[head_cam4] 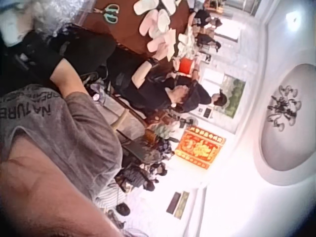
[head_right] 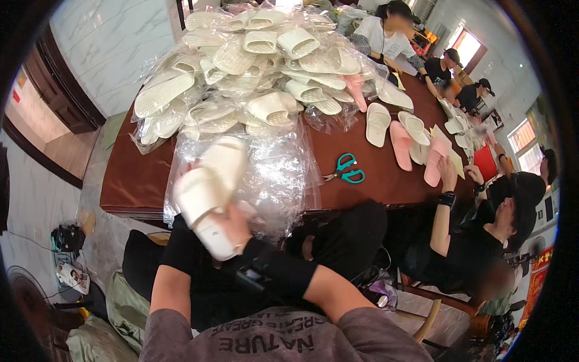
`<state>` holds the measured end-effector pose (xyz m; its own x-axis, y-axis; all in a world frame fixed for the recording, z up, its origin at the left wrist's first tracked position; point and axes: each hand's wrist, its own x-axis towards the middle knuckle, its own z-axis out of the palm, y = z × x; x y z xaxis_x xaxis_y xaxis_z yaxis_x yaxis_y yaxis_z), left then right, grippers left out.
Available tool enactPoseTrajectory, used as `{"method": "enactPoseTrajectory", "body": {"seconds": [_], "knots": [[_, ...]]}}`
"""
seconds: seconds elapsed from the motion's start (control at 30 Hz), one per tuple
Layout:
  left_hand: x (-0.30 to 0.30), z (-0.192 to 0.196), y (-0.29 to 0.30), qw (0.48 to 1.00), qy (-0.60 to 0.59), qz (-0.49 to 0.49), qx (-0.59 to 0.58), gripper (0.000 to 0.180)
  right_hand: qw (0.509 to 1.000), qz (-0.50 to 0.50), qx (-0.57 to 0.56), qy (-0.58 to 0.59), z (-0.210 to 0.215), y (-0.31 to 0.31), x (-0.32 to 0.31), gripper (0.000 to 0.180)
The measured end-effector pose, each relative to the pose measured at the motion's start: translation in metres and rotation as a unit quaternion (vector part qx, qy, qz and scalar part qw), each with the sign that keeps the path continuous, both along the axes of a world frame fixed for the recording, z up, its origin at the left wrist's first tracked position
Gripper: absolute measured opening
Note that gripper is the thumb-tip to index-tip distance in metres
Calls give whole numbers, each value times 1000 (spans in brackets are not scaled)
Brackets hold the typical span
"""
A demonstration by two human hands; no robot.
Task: The recorder is inspecting and organizing pairs of finished slippers, checking for quality and placing them into a plastic bag.
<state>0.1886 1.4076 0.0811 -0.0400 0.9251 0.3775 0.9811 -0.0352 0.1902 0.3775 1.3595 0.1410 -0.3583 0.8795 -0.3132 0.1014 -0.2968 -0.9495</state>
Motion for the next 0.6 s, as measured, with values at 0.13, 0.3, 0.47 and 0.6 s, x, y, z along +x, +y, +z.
{"method": "enactPoseTrajectory", "body": {"seconds": [0.13, 0.3, 0.47, 0.6], "knots": [[8, 15, -3, 999, -17, 45, 9, 64, 990, -113, 13, 87, -43, 17, 107, 35], [9, 15, -1, 998, -11, 60, 26, 64, 970, -187, -11, 156, -3, 38, 224, 36], [9, 15, 1, 998, 9, 62, -10, 63, 978, -110, 152, -94, 47, 91, 298, 38], [10, 17, 2, 998, 5, 60, -8, 63, 981, -68, 80, -163, 71, 164, 374, 32]]}}
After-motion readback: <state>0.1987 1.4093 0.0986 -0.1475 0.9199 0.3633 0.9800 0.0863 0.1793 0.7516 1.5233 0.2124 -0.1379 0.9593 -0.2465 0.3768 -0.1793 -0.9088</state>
